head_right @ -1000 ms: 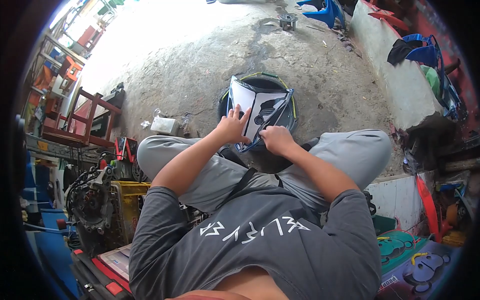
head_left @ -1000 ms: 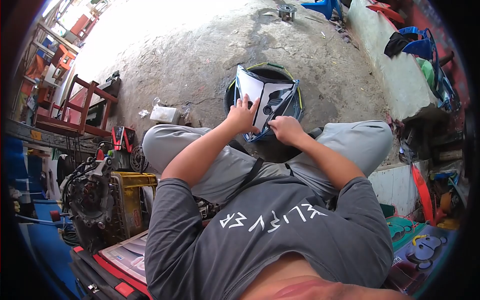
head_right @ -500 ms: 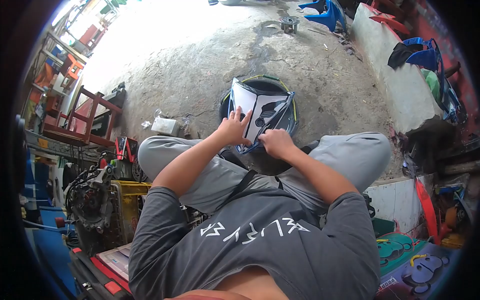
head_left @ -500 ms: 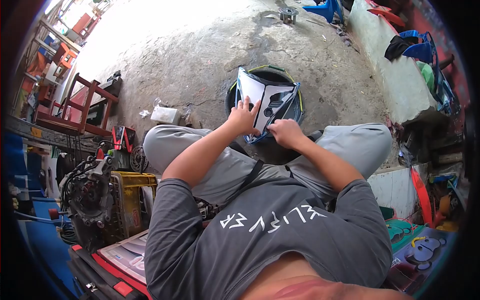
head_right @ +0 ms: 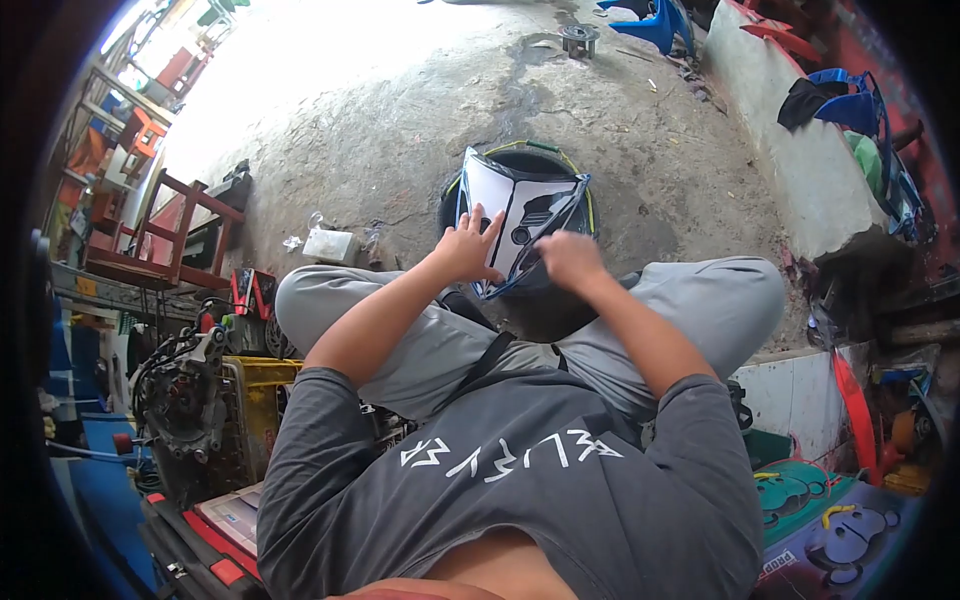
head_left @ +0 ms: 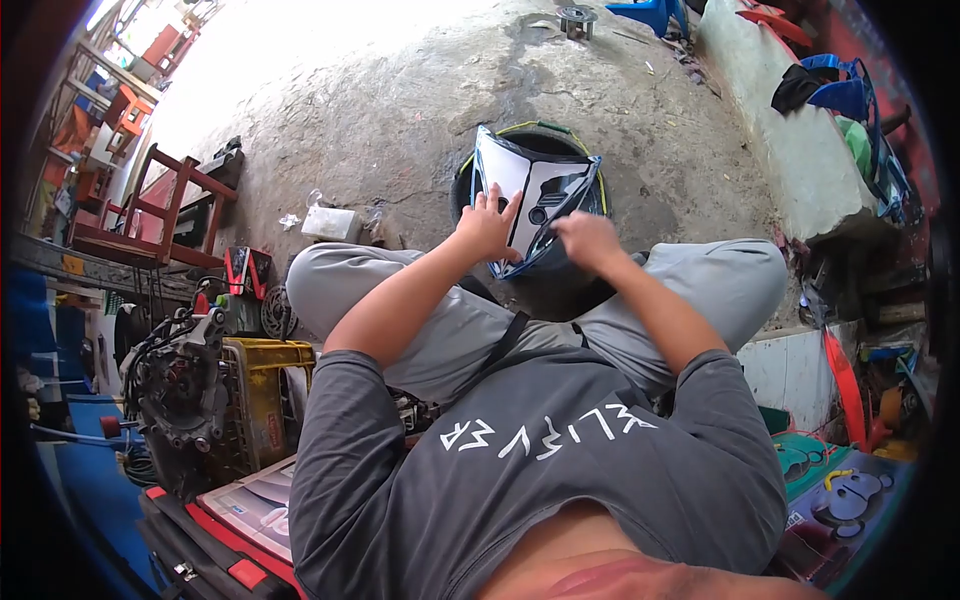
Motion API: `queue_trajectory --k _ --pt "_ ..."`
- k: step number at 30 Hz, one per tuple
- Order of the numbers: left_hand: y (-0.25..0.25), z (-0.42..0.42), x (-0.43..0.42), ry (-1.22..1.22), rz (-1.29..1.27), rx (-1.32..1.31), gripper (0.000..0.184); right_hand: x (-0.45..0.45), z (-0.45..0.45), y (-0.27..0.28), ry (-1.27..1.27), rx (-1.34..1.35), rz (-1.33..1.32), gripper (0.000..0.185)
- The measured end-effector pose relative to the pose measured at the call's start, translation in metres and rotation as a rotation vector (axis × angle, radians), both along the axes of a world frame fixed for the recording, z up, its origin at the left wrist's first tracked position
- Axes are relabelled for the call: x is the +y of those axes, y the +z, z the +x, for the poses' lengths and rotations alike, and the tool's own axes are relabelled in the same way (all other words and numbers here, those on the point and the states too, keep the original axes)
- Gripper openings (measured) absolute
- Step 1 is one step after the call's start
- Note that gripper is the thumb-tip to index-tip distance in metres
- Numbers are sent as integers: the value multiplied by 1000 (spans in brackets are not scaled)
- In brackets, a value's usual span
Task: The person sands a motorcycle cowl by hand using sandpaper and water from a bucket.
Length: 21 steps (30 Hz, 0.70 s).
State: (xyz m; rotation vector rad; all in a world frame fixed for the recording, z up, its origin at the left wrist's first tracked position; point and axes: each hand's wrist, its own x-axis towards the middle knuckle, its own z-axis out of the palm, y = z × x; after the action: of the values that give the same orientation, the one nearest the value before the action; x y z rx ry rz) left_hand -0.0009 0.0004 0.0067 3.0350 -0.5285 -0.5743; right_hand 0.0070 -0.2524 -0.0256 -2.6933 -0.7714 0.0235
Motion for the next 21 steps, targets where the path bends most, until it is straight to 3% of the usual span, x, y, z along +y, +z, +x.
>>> queue_trajectory --k 2,4,8,10,13,16,18,21 --pt "1 1 -1 -1 16 4 137 -11 16 8 -142 -32 -18 24" --pt "-1 1 -2 -3 25 5 137 -8 13 3 -126 17 77 23" --pt "-4 2 -2 -1 24 7 137 19 -26 2 140 62 28 20" --pt "-2 1 0 -5 20 10 138 13 -22 12 115 28 14 21" --pt "-1 1 0 -11 23 3 138 -6 14 8 -122 -15 -27 23" --pt "-4 2 -2 -12 44 -3 138 -2 8 -3 -82 -62 45 21" --pt "-5 1 -3 -13 41 -17 137 10 -8 -13 128 -67 37 22" --pt "-1 0 0 -14 32 -17 138 15 -21 3 74 -63 -1 21"
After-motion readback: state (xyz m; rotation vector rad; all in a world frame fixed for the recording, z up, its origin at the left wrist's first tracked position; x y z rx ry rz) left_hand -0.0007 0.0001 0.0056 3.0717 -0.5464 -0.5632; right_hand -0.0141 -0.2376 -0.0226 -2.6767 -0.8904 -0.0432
